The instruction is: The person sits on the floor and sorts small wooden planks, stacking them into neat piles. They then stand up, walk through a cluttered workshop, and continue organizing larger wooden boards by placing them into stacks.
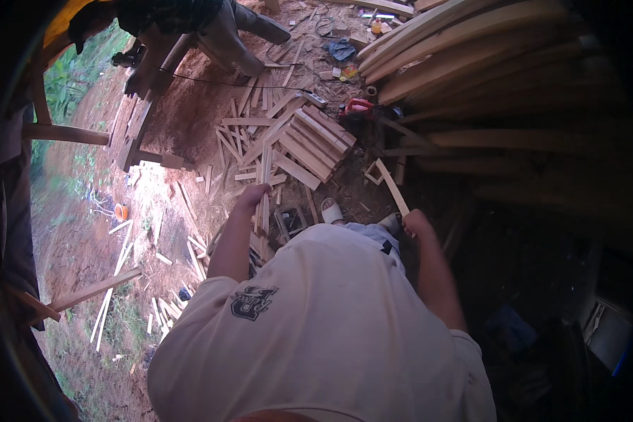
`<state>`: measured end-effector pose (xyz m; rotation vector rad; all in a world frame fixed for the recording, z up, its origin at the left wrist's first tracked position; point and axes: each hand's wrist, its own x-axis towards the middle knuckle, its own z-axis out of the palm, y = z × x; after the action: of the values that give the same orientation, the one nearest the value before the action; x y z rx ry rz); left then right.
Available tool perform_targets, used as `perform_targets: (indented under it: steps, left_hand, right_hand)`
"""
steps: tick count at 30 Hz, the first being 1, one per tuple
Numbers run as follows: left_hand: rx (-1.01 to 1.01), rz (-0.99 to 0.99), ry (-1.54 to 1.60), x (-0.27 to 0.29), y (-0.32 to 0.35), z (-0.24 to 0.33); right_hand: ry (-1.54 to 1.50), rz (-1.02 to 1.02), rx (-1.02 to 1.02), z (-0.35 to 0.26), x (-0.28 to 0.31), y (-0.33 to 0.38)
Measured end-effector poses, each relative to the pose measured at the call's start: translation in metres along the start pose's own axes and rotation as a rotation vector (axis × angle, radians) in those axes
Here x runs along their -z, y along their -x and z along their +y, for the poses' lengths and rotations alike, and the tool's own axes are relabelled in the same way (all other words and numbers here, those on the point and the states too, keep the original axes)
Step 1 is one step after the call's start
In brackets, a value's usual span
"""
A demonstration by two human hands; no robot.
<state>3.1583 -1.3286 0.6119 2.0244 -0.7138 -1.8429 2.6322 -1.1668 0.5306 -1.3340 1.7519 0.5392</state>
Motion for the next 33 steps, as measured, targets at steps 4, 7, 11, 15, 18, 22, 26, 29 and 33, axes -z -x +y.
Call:
perform_targets:
  steps: [4, 7, 11, 15, 18, 22, 26, 29, 33]
  left_hand:
    - [0.001, -0.013, -0.119, -0.007, 0.003, -0.009]
    - [-0.019, -0.059, -0.222, -0.016, -0.005, -0.018]
    - [0.054, -0.040, -0.086, -0.029, 0.004, -0.026]
    - [0.056, -0.043, -0.067, -0.029, 0.006, -0.027]
    - [0.015, -0.070, -0.006, -0.024, 0.001, -0.036]
    - [-0.002, -0.039, 0.005, -0.012, -0.006, -0.035]
    - [-0.060, -0.044, 0.012, 0.002, -0.016, -0.029]
    - [-0.312, -0.106, 0.180, 0.001, 0.005, 0.001]
    - [-0.504, -0.266, 0.389, 0.000, 0.039, 0.061]
  right_hand:
    - [-0.718, 0.024, -0.307, -0.028, 0.021, 0.041]
    - [-1.060, -0.165, -0.332, -0.020, 0.025, 0.042]
    - [-0.916, -0.031, -0.314, -0.035, 0.020, 0.047]
    - [-1.129, -0.269, -0.255, -0.048, 0.044, 0.055]
    - [-0.997, -0.153, -0.262, -0.066, 0.041, 0.053]
    - [-1.092, -0.227, -0.158, -0.089, 0.061, 0.066]
    - [-0.932, -0.147, -0.078, -0.130, 0.073, 0.080]
    - [-1.050, -0.089, 0.124, -0.164, 0.085, 0.101]
    - [-1.448, -0.066, 0.389, -0.204, 0.089, 0.107]
